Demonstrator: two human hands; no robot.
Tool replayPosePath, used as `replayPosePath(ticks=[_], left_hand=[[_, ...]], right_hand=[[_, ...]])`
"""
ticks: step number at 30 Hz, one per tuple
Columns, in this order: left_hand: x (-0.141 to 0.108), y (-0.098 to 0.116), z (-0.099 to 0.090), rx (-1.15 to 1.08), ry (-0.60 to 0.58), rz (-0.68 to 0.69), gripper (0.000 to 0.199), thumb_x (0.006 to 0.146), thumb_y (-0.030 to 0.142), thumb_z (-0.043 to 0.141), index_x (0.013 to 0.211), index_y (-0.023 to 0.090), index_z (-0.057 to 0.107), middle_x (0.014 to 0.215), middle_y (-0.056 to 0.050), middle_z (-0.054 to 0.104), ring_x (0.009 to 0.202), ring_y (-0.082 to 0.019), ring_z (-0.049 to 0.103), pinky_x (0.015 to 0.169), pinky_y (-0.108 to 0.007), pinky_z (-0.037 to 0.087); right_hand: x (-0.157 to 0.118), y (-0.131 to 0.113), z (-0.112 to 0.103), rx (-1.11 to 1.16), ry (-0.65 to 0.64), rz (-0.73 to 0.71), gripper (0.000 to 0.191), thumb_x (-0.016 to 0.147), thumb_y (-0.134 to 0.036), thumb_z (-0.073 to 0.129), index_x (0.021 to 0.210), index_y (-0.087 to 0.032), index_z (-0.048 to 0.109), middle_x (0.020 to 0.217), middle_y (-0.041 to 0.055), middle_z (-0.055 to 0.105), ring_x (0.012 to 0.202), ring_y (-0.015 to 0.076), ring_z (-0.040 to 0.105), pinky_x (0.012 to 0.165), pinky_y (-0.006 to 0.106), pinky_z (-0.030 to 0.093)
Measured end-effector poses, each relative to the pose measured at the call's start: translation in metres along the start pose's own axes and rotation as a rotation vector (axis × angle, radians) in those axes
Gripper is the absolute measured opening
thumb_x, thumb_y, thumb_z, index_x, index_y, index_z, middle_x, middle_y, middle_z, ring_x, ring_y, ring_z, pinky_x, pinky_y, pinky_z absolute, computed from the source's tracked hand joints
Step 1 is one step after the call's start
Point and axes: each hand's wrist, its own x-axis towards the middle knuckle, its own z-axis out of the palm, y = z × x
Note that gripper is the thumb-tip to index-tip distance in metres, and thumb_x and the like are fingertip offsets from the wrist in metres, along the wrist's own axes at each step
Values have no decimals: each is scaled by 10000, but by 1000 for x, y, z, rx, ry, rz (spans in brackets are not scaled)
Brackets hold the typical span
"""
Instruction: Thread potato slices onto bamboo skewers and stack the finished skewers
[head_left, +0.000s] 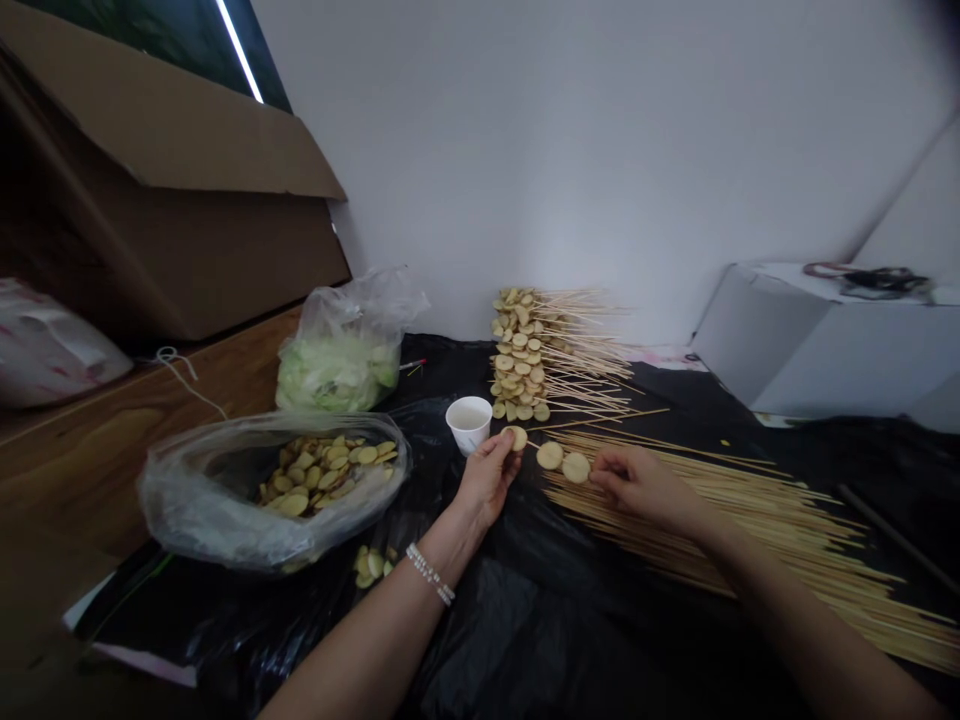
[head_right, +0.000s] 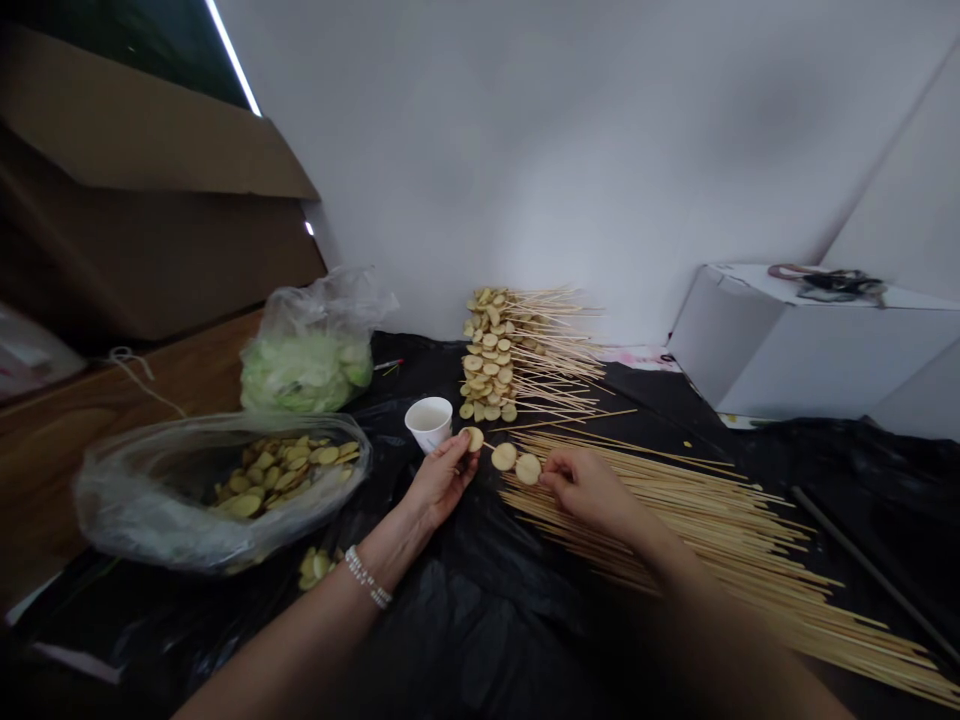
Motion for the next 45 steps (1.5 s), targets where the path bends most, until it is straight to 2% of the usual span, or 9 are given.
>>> replayPosePath(ticks=[3,6,11,14,20,25,29,35,45], left_hand=[[1,0,1,-8,10,0,138,632,170,792,666,121,668,632,3,625,544,-37,542,510,-124,431],[1,-1,2,-13,33,18,134,613,141,799,648,114,673,635,-2,630,555,-38,540,528,-129,429],[3,-5,1,-11,35,67,154,581,172,817,639,110,689,631,-9,639,548,-40,527,541,-141,422],[4,-7,-1,5,29,86,179,560,195,829,646,108,698,628,-10,639,539,-40,520,535,-142,418],[4,-8,-1,29,31,98,218,533,220,842,647,103,697,624,-12,637,528,-40,510,538,-157,404],[3,-12,1,75,7,108,258,499,264,854,635,107,700,630,-21,650,545,-55,523,549,-172,403],[2,-12,2,46,-10,106,276,511,289,852,657,111,699,640,-18,650,542,-49,515,545,-167,410],[0,-8,4,11,15,53,295,614,388,789,674,119,685,697,-30,657,594,-63,558,576,-170,449],[2,-5,-2,-28,-52,16,216,612,259,808,694,118,666,652,4,624,562,-44,543,555,-142,451]], right_hand=[[-1,-2,-1,-56,23,-14,193,782,-302,489,624,-200,533,546,-3,566,524,135,481,524,259,321],[-3,-3,1,-205,81,-87,187,800,-266,468,636,-202,531,608,14,582,584,145,492,559,265,310],[-8,-11,7,-377,125,-161,185,838,-230,423,670,-209,496,657,31,585,612,147,491,590,269,289],[-10,-17,7,-354,104,-146,203,829,-210,423,638,-202,491,637,27,572,609,145,486,588,267,289],[-7,-16,13,-205,39,-17,203,801,-236,446,607,-195,489,600,12,551,589,146,484,554,259,306],[-7,-18,23,-343,153,-144,179,836,-202,382,697,-193,495,695,48,595,663,165,515,618,275,317],[-6,-21,20,-308,142,-130,190,833,-214,396,661,-199,474,657,39,581,634,161,505,604,274,305],[-2,-16,15,-218,123,-109,200,832,-245,415,662,-193,507,666,33,591,648,162,515,618,272,327],[-3,-17,13,-155,110,-131,229,855,-287,427,708,-188,574,701,26,622,670,160,537,635,272,354]])
